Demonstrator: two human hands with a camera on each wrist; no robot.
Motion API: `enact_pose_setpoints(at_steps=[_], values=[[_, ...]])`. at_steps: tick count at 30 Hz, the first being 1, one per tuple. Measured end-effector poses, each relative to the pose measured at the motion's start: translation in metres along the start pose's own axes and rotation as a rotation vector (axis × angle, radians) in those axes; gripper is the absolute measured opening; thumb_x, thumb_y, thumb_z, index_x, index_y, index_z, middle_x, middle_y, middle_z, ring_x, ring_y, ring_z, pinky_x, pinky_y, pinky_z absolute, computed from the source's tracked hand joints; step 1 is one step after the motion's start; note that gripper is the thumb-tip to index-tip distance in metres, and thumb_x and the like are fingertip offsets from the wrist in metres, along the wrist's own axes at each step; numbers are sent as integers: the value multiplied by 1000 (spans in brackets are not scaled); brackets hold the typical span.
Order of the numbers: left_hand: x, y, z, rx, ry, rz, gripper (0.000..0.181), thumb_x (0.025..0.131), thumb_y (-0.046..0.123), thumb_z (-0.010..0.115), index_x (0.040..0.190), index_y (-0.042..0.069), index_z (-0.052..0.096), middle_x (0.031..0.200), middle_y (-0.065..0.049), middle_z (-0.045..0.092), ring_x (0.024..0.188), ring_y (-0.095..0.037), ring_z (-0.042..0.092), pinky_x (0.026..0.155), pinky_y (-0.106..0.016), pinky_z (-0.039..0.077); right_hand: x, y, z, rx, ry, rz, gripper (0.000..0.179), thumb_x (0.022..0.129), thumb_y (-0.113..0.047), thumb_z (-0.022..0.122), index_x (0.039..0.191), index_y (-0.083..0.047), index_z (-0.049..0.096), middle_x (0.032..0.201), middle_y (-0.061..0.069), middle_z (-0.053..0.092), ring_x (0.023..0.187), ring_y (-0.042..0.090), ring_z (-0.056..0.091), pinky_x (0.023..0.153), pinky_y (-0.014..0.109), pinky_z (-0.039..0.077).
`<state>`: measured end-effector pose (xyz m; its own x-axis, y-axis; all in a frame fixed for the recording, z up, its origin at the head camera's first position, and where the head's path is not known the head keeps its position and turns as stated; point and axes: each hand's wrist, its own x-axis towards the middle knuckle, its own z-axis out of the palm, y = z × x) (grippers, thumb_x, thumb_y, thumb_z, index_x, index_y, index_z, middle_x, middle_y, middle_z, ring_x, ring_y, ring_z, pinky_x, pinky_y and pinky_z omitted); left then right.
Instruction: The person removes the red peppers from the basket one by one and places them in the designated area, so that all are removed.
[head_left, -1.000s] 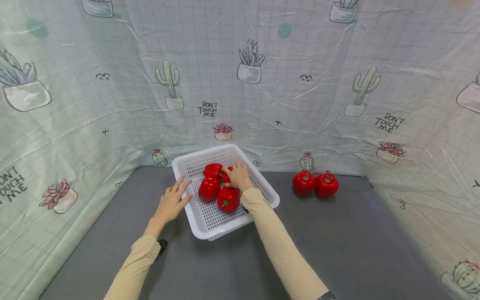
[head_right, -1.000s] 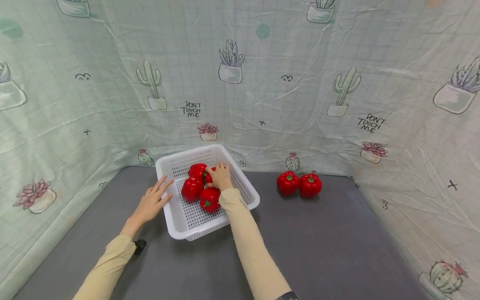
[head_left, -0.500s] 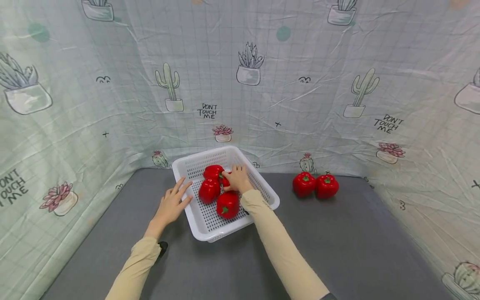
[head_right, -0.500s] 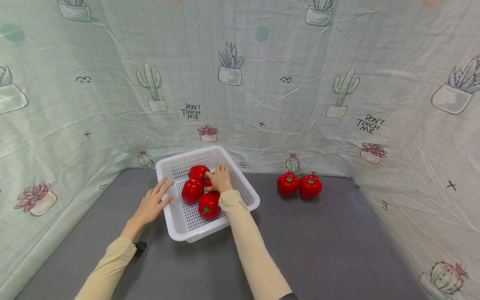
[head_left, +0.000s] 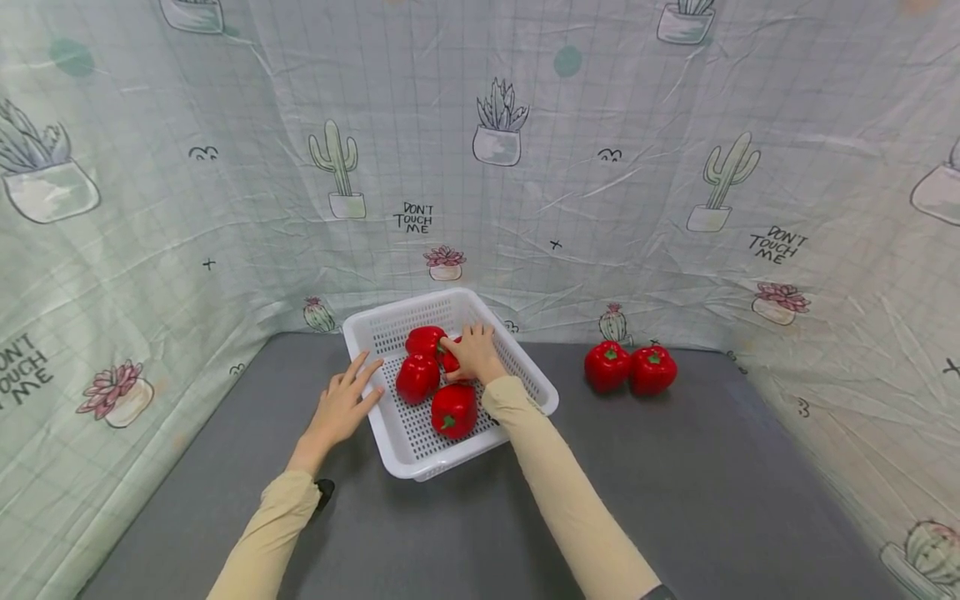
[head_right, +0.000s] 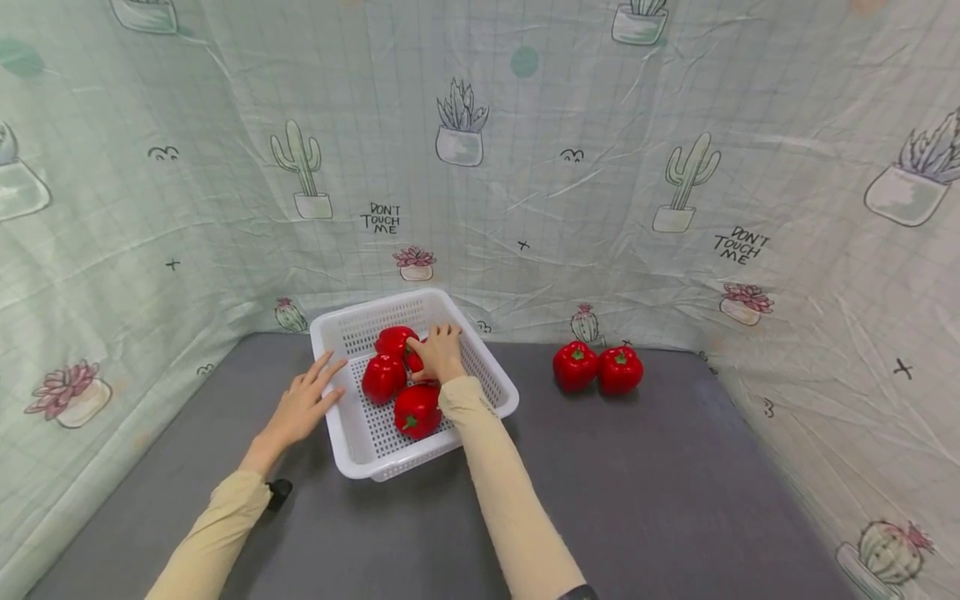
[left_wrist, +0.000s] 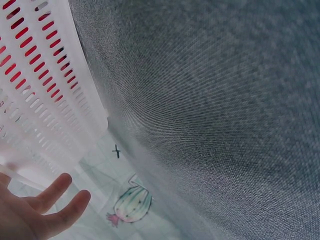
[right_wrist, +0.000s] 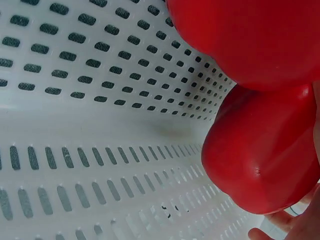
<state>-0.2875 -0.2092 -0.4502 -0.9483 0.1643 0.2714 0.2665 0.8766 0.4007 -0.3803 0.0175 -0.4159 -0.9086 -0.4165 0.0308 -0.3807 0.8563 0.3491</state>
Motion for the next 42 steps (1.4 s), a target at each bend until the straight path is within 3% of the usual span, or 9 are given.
enact_pose_setpoints(at_steps=[17,29,34,42], values=[[-1,-1,-3,-3,-8,-3,56,91,50,36,138,20,32,150,-8,15,120,-44,31,88,-70,25,-1,7,-20,119,95,-98,66,71,-58,61,129,-34,39,130,15,38,114,38,41,91,52,38],[0,1,-4,-11,-14,3,56,91,49,36,139,20,32,150,-8,15,121,-45,31,88,-71,25,-18,21,-43,210,157,-161,73,70,-55,64,132,-28,37,132,22,35,121,36,33,93,56,34],[0,1,-4,-11,-16,0,56,91,49,36,138,20,33,150,-8,15,121,-45,31,88,-71,24,-25,27,-51,183,203,-190,71,69,-54,64,130,-30,38,124,17,42,116,31,34,90,49,38],[1,1,-3,18,-6,17,54,91,47,36,138,19,33,149,-9,16,118,-47,34,85,-69,29,-44,32,-65,199,241,-236,71,68,-51,67,131,-34,39,132,14,36,114,42,37,88,54,38]])
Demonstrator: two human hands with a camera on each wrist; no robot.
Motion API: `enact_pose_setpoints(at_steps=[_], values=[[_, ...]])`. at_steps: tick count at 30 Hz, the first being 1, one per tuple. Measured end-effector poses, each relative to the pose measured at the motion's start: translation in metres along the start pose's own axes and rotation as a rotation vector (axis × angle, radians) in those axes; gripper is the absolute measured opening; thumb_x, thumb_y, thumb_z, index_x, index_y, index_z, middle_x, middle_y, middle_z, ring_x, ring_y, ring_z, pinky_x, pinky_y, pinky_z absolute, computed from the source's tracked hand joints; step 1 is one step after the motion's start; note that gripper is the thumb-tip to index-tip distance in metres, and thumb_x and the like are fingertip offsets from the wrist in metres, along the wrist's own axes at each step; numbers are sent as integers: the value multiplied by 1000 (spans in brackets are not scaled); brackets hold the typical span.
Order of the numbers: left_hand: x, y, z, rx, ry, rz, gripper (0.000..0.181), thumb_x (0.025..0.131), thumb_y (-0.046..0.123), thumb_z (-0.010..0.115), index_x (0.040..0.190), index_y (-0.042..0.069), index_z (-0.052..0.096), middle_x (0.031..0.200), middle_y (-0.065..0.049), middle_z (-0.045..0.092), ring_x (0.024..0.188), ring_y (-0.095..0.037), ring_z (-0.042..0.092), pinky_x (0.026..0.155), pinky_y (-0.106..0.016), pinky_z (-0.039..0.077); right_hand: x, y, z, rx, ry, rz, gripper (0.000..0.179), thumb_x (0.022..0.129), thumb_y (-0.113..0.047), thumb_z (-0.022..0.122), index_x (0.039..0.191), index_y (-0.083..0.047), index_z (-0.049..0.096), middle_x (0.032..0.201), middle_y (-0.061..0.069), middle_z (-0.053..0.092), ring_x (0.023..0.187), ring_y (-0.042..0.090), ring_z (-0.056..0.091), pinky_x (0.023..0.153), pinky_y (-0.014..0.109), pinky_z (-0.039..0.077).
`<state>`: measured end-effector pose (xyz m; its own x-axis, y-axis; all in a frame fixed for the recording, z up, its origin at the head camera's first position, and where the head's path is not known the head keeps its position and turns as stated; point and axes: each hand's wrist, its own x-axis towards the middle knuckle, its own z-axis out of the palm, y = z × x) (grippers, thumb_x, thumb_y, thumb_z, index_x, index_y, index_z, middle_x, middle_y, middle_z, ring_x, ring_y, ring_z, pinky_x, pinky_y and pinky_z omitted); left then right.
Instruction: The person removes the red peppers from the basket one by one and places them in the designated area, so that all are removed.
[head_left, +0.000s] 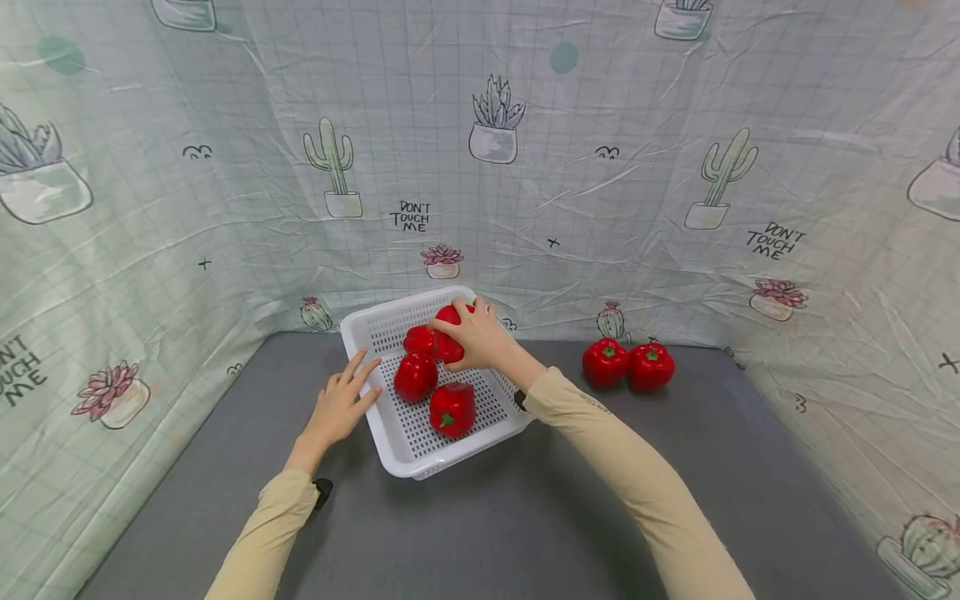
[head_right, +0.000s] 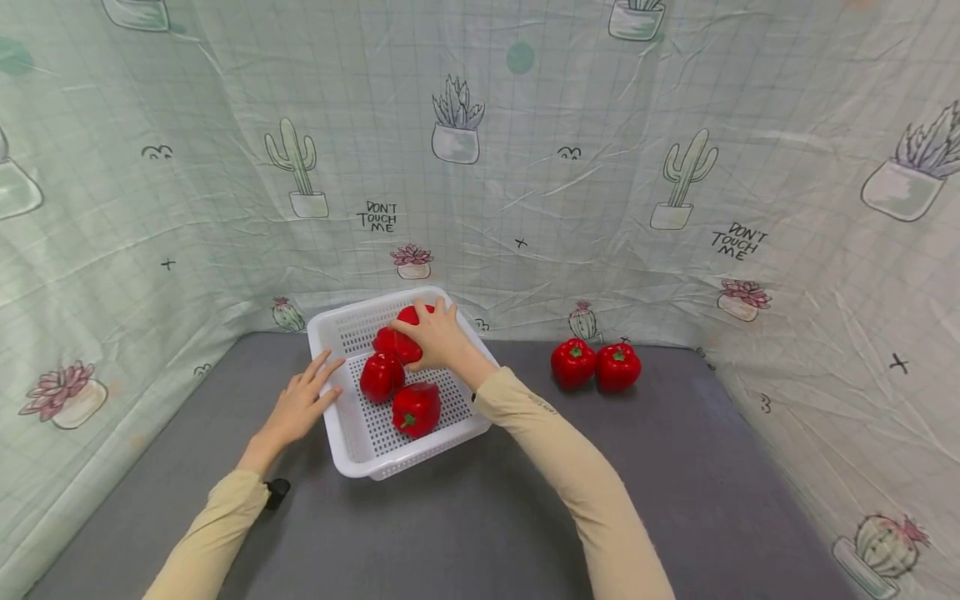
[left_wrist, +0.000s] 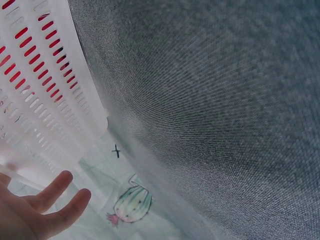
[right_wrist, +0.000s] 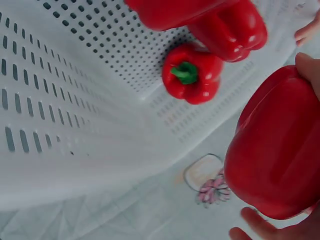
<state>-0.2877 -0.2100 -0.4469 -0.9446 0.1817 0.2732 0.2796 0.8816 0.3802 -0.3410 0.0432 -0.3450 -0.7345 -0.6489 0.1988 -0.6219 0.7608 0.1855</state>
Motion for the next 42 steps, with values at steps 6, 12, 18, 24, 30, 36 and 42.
enact_pose_setpoints(at_steps=[6,12,18,24,30,36,42], values=[[0,1,-1,-7,-2,-6,54,91,48,37,138,20,33,150,-7,16,118,-46,35,86,-68,30,-16,-2,-12,77,48,-20,75,64,-42,74,130,-38,39,136,11,30,105,41,44,84,51,43],[-1,2,-1,-5,1,-2,54,91,47,37,138,19,34,150,-8,16,117,-47,36,86,-68,30,-34,-2,-16,165,70,13,78,61,-35,78,129,-37,40,139,10,26,105,39,45,83,47,46],[-1,3,-1,-3,-1,-4,55,91,48,36,138,18,34,150,-8,16,116,-47,38,85,-67,31,-49,4,-13,197,124,51,77,60,-44,78,128,-35,43,136,12,29,108,38,44,86,49,45],[-2,3,0,-9,8,0,54,91,47,38,137,18,34,149,-9,17,116,-47,38,85,-67,31,-65,11,-2,256,208,80,64,68,-48,70,126,-34,46,134,12,32,108,35,43,84,46,47],[-3,2,1,-9,11,-3,54,91,46,38,137,19,34,149,-9,17,116,-47,38,85,-67,32,-82,15,7,298,303,68,48,78,-39,64,123,-33,48,132,12,32,107,35,41,83,46,46],[-3,1,2,-7,8,-6,55,91,46,38,138,18,34,149,-10,17,116,-47,37,85,-67,32,-96,19,8,272,347,81,56,75,-36,67,127,-34,45,131,11,34,105,33,42,81,46,47],[-2,1,2,-8,7,-7,54,91,46,38,138,19,34,149,-10,17,116,-46,37,85,-67,32,-110,24,9,321,385,112,65,67,-28,74,126,-30,45,132,12,32,113,30,38,81,45,49]])
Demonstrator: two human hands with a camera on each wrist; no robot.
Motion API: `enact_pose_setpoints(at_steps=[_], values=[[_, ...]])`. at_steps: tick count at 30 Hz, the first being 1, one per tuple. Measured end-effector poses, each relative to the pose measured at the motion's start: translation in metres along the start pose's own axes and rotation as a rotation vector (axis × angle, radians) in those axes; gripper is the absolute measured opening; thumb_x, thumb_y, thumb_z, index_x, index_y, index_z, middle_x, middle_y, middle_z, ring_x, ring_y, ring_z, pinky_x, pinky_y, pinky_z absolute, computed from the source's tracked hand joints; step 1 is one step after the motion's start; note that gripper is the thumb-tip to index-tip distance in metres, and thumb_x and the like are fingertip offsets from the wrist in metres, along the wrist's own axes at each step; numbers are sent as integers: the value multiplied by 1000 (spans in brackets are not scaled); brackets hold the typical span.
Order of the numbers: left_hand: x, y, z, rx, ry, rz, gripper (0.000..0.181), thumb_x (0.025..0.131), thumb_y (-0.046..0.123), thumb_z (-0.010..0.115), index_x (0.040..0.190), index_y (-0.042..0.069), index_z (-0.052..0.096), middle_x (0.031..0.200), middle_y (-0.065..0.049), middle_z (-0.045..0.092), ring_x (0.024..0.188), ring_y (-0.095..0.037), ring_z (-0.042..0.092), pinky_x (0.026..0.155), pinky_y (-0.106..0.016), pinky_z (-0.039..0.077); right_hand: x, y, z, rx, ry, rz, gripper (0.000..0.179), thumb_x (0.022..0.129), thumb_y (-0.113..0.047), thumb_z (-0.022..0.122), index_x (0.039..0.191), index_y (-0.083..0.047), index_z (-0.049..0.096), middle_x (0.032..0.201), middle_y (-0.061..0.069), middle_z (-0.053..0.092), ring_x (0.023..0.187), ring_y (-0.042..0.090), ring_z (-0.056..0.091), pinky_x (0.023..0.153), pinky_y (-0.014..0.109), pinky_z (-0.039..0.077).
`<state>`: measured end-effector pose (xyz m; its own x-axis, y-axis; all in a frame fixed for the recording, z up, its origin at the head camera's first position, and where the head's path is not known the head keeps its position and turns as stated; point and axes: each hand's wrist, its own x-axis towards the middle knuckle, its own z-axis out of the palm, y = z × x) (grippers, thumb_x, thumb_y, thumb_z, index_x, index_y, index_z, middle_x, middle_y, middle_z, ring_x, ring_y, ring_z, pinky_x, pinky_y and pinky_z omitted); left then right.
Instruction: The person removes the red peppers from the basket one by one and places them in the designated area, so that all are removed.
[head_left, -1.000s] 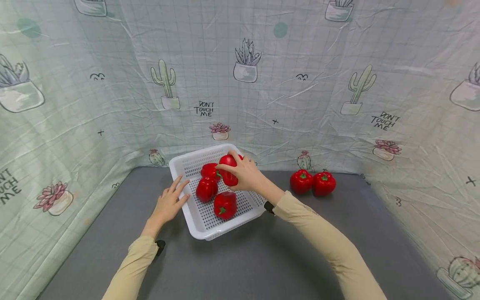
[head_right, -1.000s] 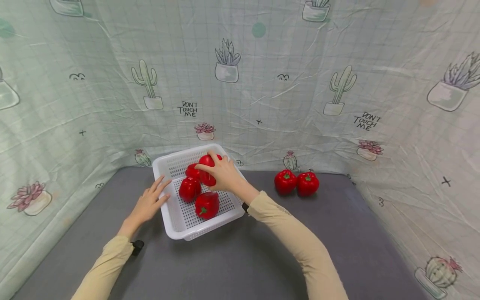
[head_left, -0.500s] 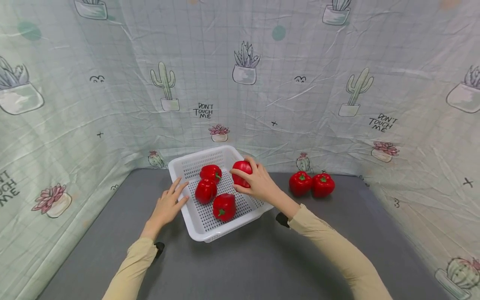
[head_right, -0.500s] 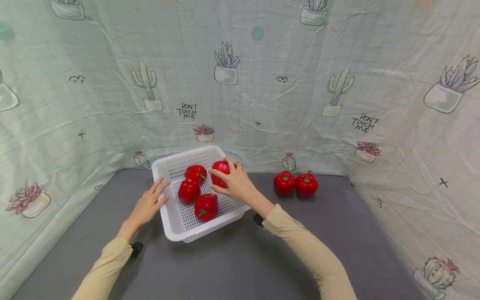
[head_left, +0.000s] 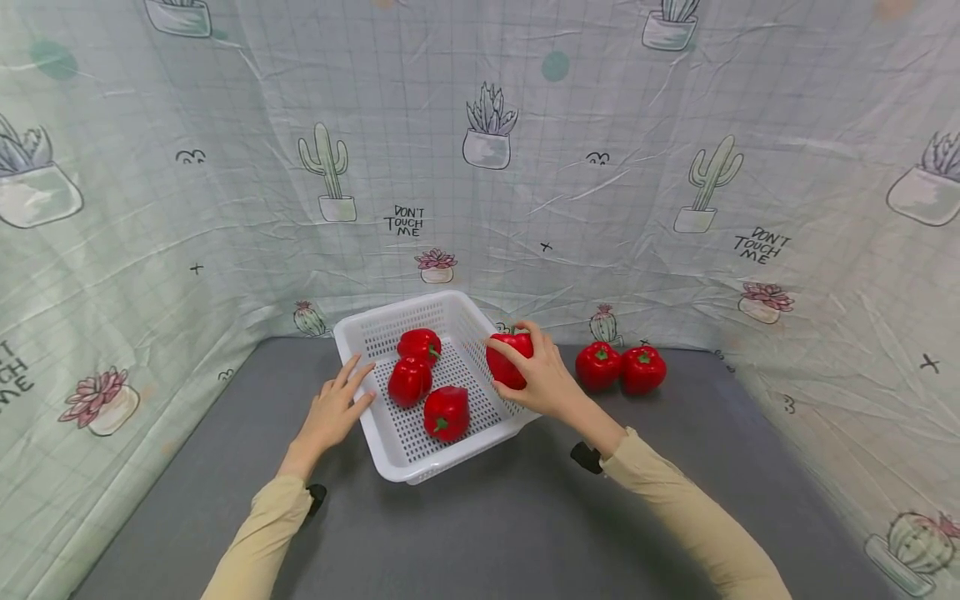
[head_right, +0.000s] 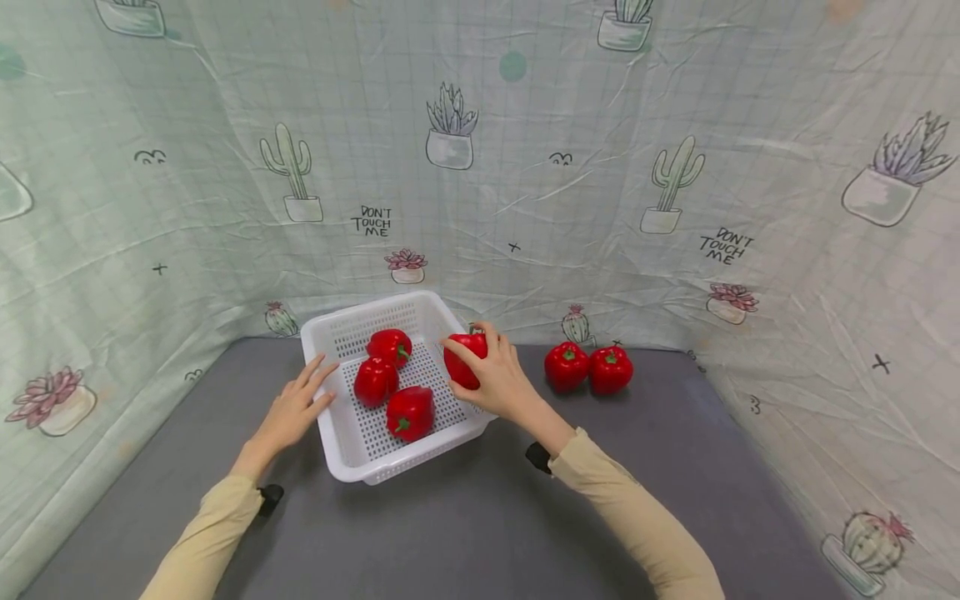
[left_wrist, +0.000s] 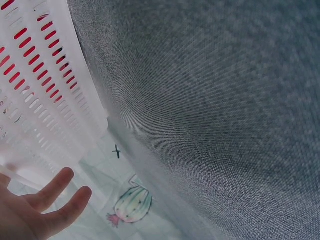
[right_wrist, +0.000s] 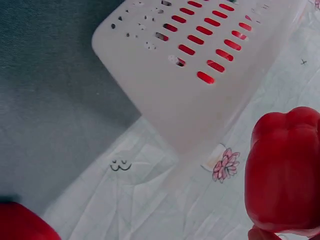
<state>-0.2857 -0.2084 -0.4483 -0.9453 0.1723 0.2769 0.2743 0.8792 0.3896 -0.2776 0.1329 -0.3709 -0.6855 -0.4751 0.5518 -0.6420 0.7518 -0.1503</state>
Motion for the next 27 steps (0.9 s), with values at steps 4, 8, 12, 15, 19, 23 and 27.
enact_pose_setpoints(at_steps=[4,8,12,15,19,23,27], values=[[0,-1,0,-3,2,-1,54,91,46,38,138,19,33,149,-9,17,116,-46,37,85,-66,32,-9,5,-4,14,14,5,61,65,-28,75,120,-27,48,134,14,30,118,30,34,82,48,48],[0,0,0,-5,3,-4,55,91,47,37,138,18,33,149,-10,17,117,-46,37,86,-66,31,-17,11,-6,-14,21,5,56,65,-29,75,115,-26,50,138,18,25,121,33,32,84,54,43],[0,0,0,-7,-3,-9,55,91,47,37,138,18,33,149,-10,16,117,-46,36,87,-67,31,-26,15,-10,-37,19,10,55,64,-29,77,113,-26,51,140,19,24,115,36,34,85,56,40],[0,0,0,-8,-7,-12,56,91,47,38,138,18,33,150,-10,16,118,-46,36,88,-67,30,-31,18,-13,-54,25,9,55,63,-28,78,111,-25,52,140,19,25,111,35,36,85,55,40],[0,0,0,-6,-9,-13,56,91,47,37,138,17,33,149,-11,16,118,-47,36,87,-67,30,-37,22,-16,-83,49,-9,57,60,-29,80,110,-24,54,138,18,28,110,35,36,83,55,41],[0,1,-1,-6,-8,-10,56,91,47,37,138,17,33,149,-11,16,117,-47,36,87,-67,30,-42,26,-20,-108,82,-39,57,59,-28,81,109,-24,54,133,17,34,109,34,36,80,54,44],[0,1,0,-7,-8,-7,55,91,47,37,138,17,33,149,-10,16,117,-46,36,87,-67,30,-49,32,-22,-136,108,-61,59,56,-27,83,108,-24,53,126,17,41,109,33,36,77,52,45]])
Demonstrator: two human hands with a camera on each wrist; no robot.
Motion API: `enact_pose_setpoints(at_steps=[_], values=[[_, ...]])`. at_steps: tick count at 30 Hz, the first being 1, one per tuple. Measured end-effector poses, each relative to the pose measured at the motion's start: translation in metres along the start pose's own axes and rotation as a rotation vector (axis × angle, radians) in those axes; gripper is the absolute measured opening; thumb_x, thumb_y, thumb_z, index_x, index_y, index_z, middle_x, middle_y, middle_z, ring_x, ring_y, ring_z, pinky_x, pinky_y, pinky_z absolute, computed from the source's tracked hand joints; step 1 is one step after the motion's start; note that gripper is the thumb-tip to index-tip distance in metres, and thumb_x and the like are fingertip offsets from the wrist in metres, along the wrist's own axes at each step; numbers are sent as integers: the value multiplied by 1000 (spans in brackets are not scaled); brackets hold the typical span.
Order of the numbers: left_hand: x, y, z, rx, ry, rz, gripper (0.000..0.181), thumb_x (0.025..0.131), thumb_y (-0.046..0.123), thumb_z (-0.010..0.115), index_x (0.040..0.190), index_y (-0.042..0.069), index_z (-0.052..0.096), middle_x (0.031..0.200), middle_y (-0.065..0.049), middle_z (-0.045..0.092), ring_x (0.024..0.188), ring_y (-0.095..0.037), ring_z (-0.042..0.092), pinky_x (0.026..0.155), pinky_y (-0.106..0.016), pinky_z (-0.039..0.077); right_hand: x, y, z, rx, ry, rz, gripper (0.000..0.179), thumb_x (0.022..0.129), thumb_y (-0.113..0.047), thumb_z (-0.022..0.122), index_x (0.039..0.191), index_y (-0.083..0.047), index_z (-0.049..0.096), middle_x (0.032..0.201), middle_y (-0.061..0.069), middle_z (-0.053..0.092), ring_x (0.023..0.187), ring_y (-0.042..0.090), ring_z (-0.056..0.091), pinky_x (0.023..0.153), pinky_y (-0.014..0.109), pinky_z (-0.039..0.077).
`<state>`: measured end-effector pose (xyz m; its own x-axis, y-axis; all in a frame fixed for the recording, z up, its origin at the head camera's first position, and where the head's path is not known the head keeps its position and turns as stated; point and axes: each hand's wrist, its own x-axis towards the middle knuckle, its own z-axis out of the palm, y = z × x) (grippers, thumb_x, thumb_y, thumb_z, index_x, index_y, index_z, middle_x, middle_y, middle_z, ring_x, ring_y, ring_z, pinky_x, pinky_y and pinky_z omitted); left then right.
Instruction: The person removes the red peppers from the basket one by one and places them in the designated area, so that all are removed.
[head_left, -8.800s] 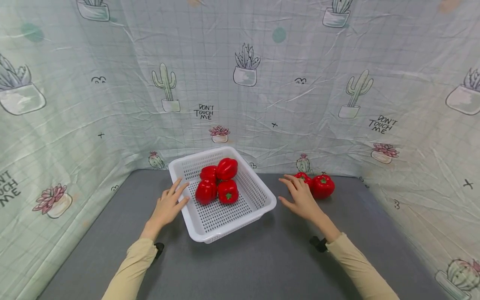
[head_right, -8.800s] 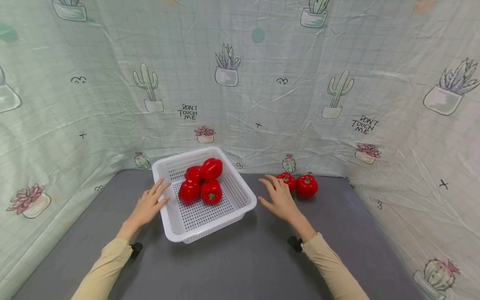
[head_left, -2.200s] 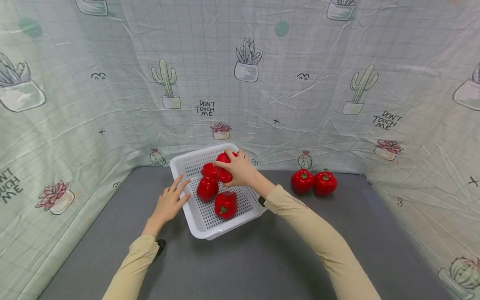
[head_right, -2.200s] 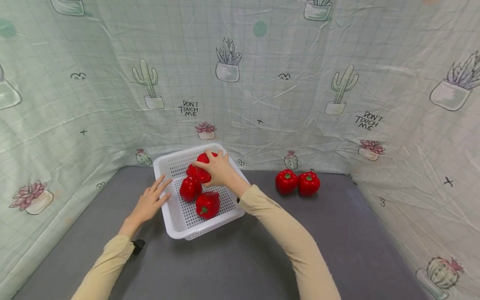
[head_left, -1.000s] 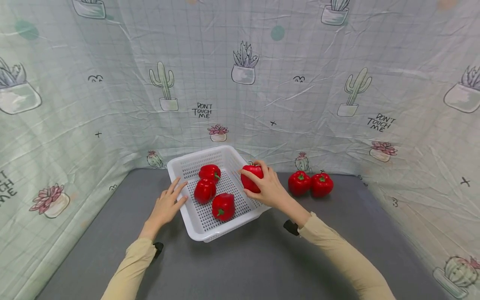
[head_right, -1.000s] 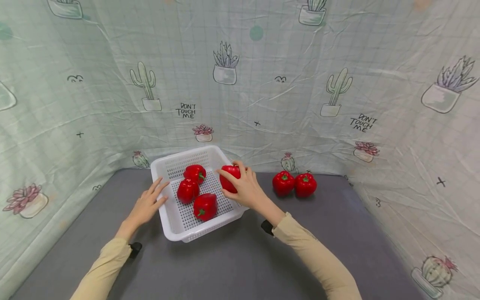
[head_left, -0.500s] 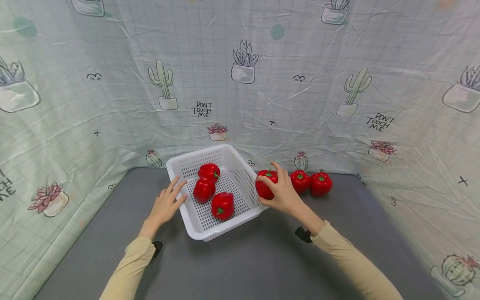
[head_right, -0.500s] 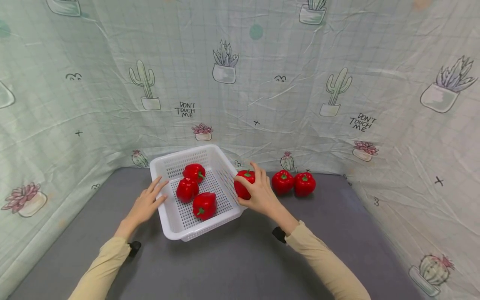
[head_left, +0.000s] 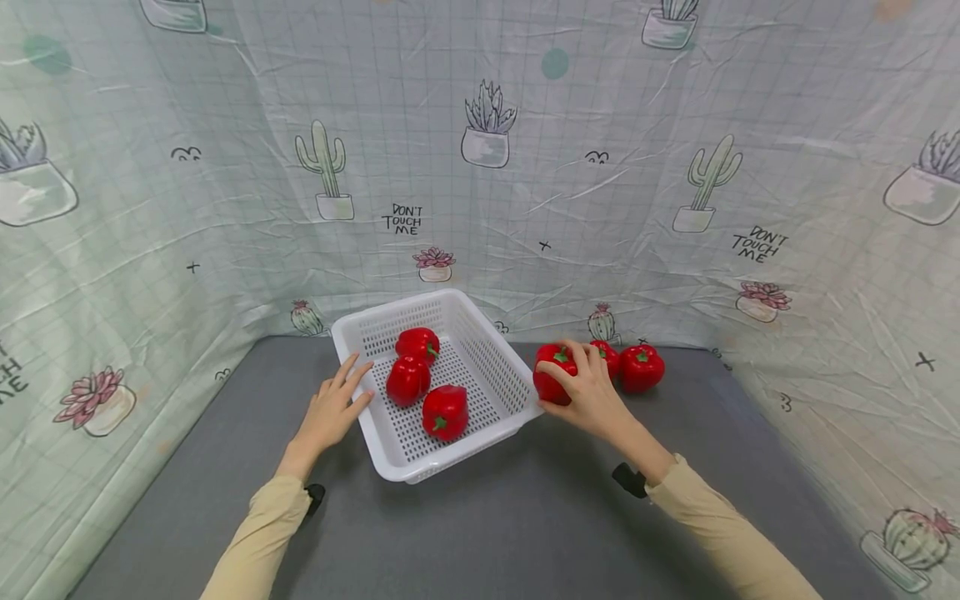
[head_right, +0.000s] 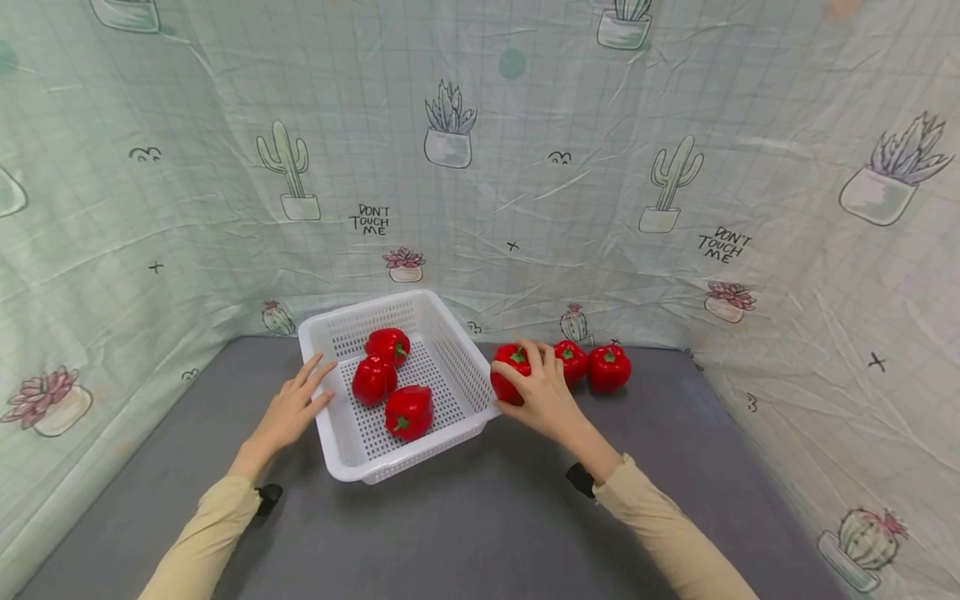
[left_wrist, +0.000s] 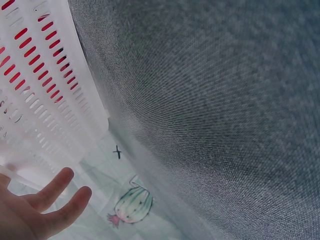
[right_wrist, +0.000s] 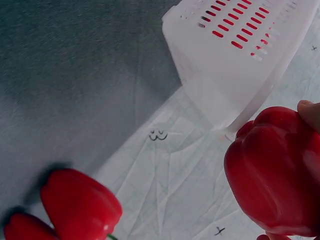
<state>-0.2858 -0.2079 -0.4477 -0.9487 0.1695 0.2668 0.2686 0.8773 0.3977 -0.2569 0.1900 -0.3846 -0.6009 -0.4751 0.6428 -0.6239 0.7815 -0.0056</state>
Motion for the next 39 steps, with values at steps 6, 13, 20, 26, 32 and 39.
enact_pose_setpoints(at_steps=[6,13,20,26,32,39], values=[[-1,-1,1,0,3,-1,55,91,47,38,138,18,33,149,-10,16,117,-47,36,87,-67,30,-12,9,-1,-31,20,-11,63,55,-27,84,111,-24,55,121,16,46,108,33,37,76,50,44],[-2,-2,0,3,3,-3,56,91,47,37,138,17,33,149,-11,16,117,-48,36,87,-67,30,-28,19,-2,-42,-10,33,78,54,-32,84,122,-15,50,120,13,47,108,31,39,74,49,44],[-2,-2,0,-4,4,-7,55,91,46,38,138,17,33,150,-10,15,118,-47,36,88,-67,29,-41,29,-1,-45,6,73,82,50,-28,86,120,-6,50,118,14,48,109,31,40,75,51,43],[-2,-2,1,-6,6,-6,55,91,45,38,138,17,33,150,-10,15,118,-47,35,87,-67,29,-52,36,3,-67,-26,84,80,52,-26,85,122,-11,49,120,16,46,107,32,39,76,51,44],[-2,-2,1,-5,8,-4,55,91,46,38,138,17,33,150,-10,15,118,-47,35,87,-68,29,-59,43,6,-101,-46,95,79,55,-28,83,124,-13,48,122,22,45,102,35,40,73,51,48],[-1,-1,1,-5,3,3,55,91,46,38,138,17,33,150,-10,15,118,-47,36,87,-68,30,-66,52,9,-119,-61,95,76,57,-30,82,122,-12,48,114,22,48,100,36,40,73,51,47]])
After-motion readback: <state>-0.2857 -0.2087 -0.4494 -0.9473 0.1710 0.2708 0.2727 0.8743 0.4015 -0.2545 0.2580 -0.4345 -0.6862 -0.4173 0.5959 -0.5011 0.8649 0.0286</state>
